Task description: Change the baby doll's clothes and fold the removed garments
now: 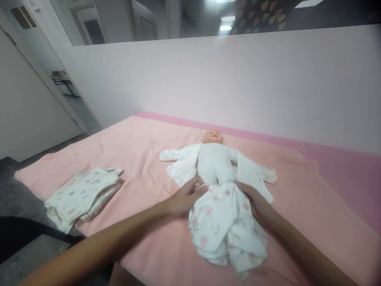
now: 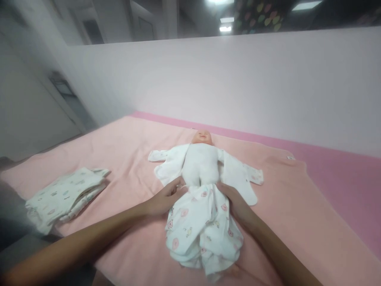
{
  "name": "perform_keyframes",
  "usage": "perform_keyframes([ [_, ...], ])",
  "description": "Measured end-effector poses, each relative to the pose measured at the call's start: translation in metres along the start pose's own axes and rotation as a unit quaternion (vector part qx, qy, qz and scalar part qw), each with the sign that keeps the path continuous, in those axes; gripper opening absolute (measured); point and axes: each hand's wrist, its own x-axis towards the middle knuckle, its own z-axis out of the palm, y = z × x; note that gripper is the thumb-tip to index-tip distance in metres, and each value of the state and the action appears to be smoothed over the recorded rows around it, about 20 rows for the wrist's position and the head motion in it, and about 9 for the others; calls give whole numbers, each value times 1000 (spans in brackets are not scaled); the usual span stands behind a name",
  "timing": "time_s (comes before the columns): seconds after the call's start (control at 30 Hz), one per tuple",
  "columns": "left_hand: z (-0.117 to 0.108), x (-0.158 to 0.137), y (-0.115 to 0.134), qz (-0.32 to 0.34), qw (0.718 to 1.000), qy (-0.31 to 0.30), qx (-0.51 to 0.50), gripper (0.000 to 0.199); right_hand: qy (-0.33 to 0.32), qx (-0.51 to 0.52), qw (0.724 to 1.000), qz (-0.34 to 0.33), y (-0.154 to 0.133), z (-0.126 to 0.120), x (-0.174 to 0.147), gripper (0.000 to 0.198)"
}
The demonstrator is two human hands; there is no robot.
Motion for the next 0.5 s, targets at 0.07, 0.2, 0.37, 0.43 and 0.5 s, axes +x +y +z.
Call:
perform_keyframes([
  [0.07,-6,0,3,-22,1000,-11,-4,49,13,-60,998,1,-3,-7,1,56],
  [0.2,-13,-1,21,-26,998,34,55,43,13,-131,991,-14,-13,-15,-6,59],
  [0.37,-10,4,35,56,988,84,120,33,9,-165,985,-48,-23,-9,-17,51],
  [0.43,-9,7,37,87,982,81,149,31,39,-178,981,-61,-26,-5,-17,52],
  [0.5,-9,10,39,116,975,64,181,30,74,-176,980,-53,-31,-2,-15,58],
])
